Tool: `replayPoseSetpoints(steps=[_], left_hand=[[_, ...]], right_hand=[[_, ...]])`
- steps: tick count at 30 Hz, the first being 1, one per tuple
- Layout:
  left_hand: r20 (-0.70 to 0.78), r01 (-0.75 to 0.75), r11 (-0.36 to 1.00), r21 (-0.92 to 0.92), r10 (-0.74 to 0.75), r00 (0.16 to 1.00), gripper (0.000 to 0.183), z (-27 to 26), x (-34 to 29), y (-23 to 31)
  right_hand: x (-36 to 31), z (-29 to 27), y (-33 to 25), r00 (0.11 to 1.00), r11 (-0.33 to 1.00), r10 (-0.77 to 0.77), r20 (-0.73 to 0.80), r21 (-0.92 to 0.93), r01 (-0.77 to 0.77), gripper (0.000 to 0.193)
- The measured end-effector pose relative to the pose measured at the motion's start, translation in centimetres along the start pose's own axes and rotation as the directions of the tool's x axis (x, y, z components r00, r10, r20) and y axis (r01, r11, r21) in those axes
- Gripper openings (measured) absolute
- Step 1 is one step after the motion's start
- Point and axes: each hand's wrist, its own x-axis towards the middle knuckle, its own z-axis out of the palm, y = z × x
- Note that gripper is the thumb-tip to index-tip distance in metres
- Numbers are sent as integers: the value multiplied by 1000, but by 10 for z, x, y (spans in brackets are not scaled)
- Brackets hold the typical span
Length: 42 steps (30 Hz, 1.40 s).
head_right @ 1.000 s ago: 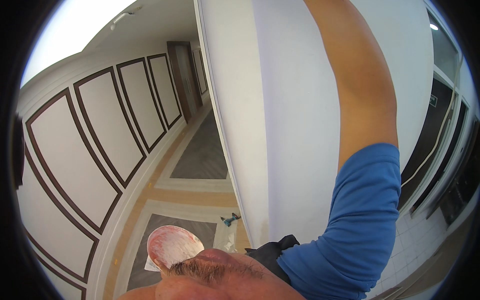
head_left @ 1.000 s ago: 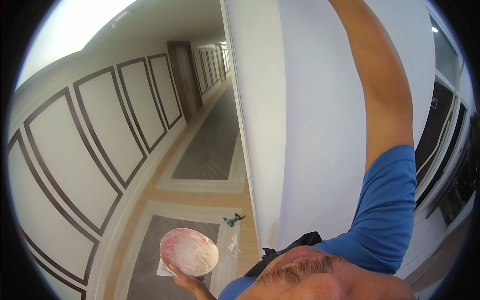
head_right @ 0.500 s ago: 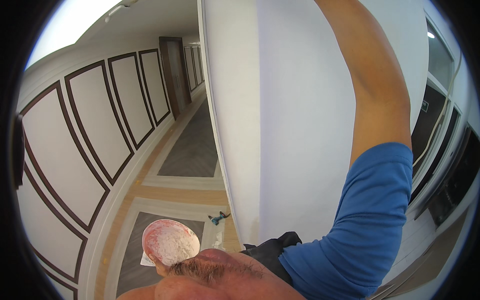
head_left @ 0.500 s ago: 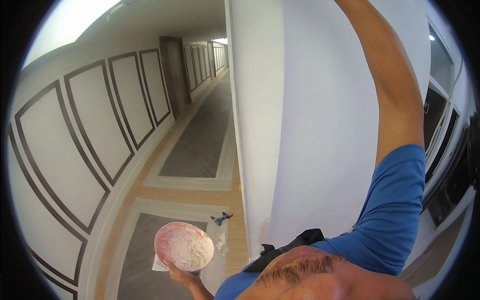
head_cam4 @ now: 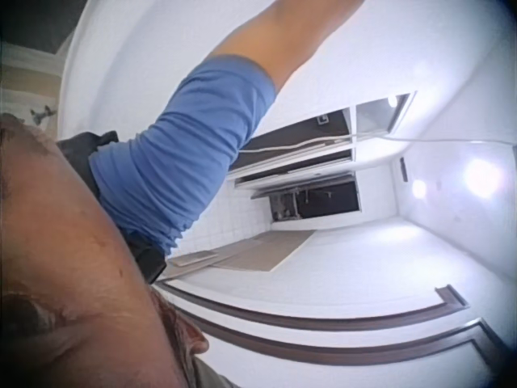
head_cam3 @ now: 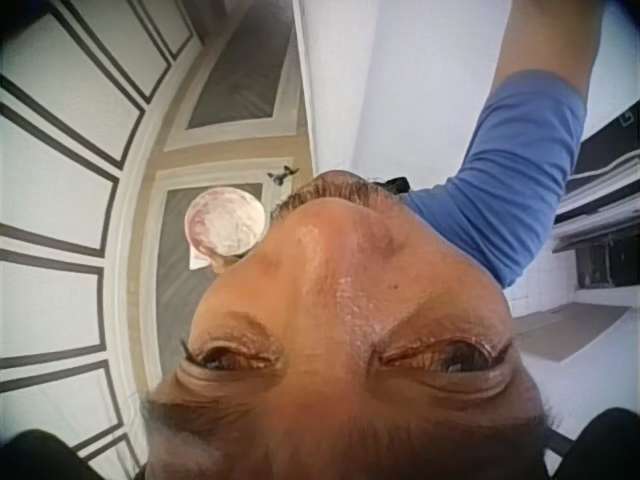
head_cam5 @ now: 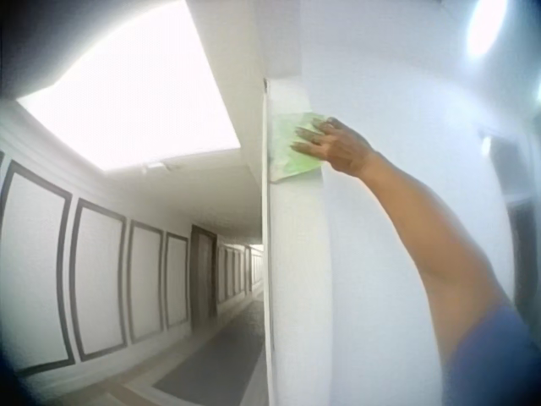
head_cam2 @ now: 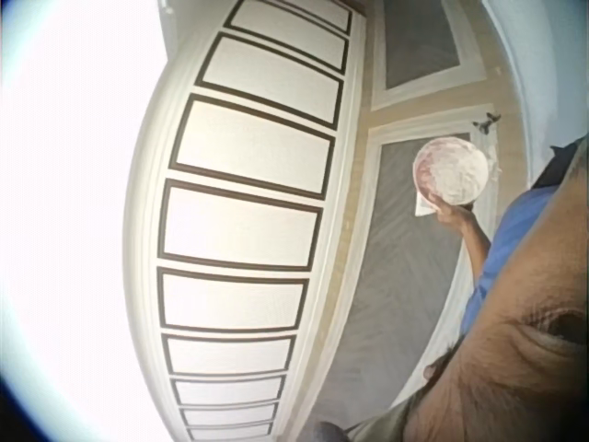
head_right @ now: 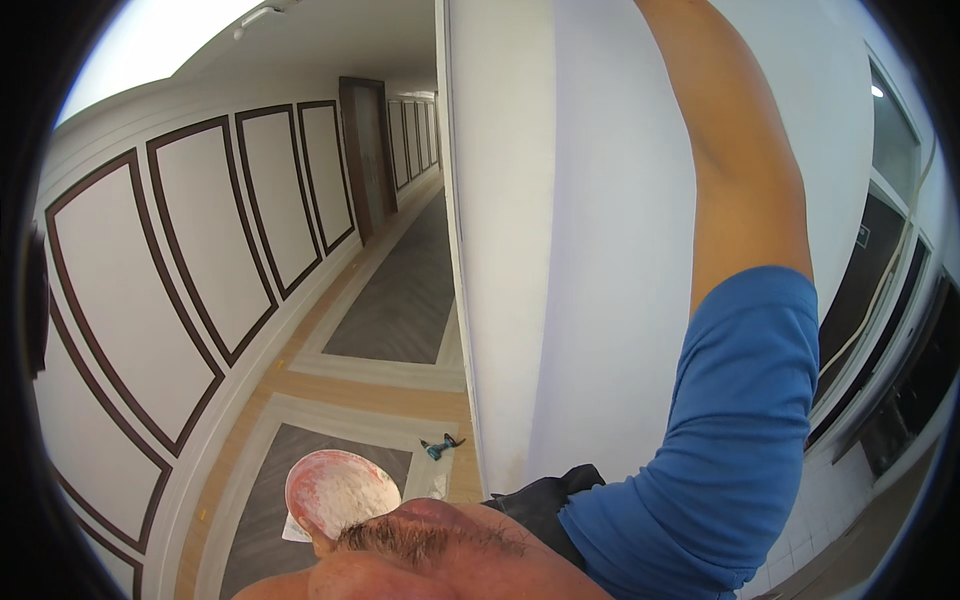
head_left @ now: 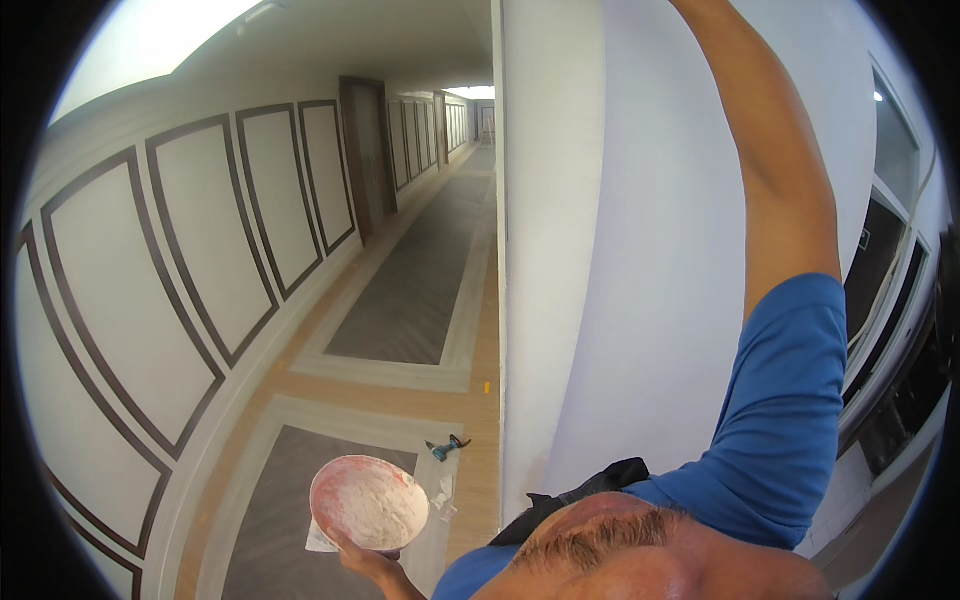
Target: The person applies white plaster to a wall using a green trowel and a pink bucket. They scoop plaster from the bucket and spread it onto the wall surface, working along a corridor.
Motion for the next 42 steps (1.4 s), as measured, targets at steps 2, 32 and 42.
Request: replayPoseSetpoints(steps=[2, 32, 42], left_hand=[[-10, -3, 1000, 4, 3, 1000, 77, -2, 1, -2], [-18, 22, 999, 39, -22, 1000, 79, -14, 14, -9], [-51, 15, 998, 69, -12, 999, 81, -20, 26, -27]], right_hand=[[0, 7, 3, 998, 999, 47, 36, 7, -48, 55], [45, -111, -50, 836, 882, 257, 485, 235, -408, 29], [53, -129, -82, 776, 801, 168, 608, 375, -467, 24]])
